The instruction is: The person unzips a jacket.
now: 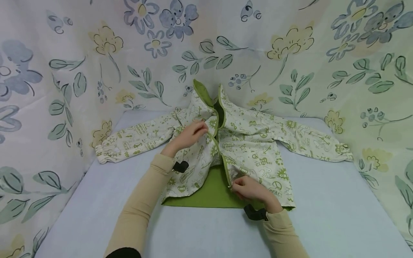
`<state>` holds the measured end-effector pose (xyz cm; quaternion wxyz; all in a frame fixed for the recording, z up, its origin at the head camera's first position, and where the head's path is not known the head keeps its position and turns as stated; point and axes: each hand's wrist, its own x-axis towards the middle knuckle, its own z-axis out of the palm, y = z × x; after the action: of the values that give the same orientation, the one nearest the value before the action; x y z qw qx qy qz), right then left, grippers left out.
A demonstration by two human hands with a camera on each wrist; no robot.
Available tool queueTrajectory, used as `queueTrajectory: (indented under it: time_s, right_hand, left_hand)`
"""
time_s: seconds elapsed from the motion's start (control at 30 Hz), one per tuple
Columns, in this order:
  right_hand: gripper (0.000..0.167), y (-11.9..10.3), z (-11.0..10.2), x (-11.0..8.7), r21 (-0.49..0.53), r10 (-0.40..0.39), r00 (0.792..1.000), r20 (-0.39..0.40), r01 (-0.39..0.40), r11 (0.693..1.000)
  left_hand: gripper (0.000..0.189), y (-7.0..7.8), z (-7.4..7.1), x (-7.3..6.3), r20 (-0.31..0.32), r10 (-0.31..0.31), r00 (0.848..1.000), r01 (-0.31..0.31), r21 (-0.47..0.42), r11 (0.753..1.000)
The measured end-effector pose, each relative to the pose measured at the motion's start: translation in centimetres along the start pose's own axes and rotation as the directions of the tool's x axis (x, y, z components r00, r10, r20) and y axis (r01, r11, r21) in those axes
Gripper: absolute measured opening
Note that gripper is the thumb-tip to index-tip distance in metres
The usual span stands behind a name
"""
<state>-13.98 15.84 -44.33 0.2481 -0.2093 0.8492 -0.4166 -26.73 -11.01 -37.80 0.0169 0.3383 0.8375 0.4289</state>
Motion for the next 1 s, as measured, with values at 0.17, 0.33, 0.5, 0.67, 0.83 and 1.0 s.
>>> queueTrajectory:
  time_s: [0.17,0.33,0.5,0.67,0.83,1.0]
  right_hand:
    - [0.038,0.0,-0.2,-0.5,0.027,0.008,0.998,0.055,-0.01,1.0]
    - [0.035,0.1,-0.2,-0.5,-0.005,0.012,0.998,0.056,-0.011,1.0]
    - [0.034,0.2,-0.1,-0.5,-0.063,0.002,0.998,0.06,0.001,0.998]
    - [0.039,0.2,-0.2,-0.5,-0.114,-0.017,0.998,0.055,0.023,0.993]
    - [0.04,0.0,-0.1,-0.9,-0.097,-0.005,0.998,0.066,0.011,0.995]
    - [0.034,-0.8,-0.9,-1.7,-0.003,-0.037,0.997,0.061,0.037,0.999]
  left_hand:
    - [0.019,0.4,-0.8,-0.9,0.118,0.066,0.991,-0.05,-0.134,0.99]
    - [0.022,0.5,-1.5,-1.3,0.262,0.095,0.96,-0.043,-0.197,0.979]
    - [0.019,0.8,-0.9,-1.1,0.377,0.122,0.918,-0.058,-0.176,0.983]
    - [0.017,0.8,0.9,-0.9,0.409,0.115,0.905,-0.093,-0.074,0.993]
    - [0.015,0.5,2.5,-0.9,0.342,0.067,0.937,-0.077,0.017,0.997]
    - [0.019,-0.2,4.5,-1.2,0.252,0.018,0.968,-0.04,0.081,0.996]
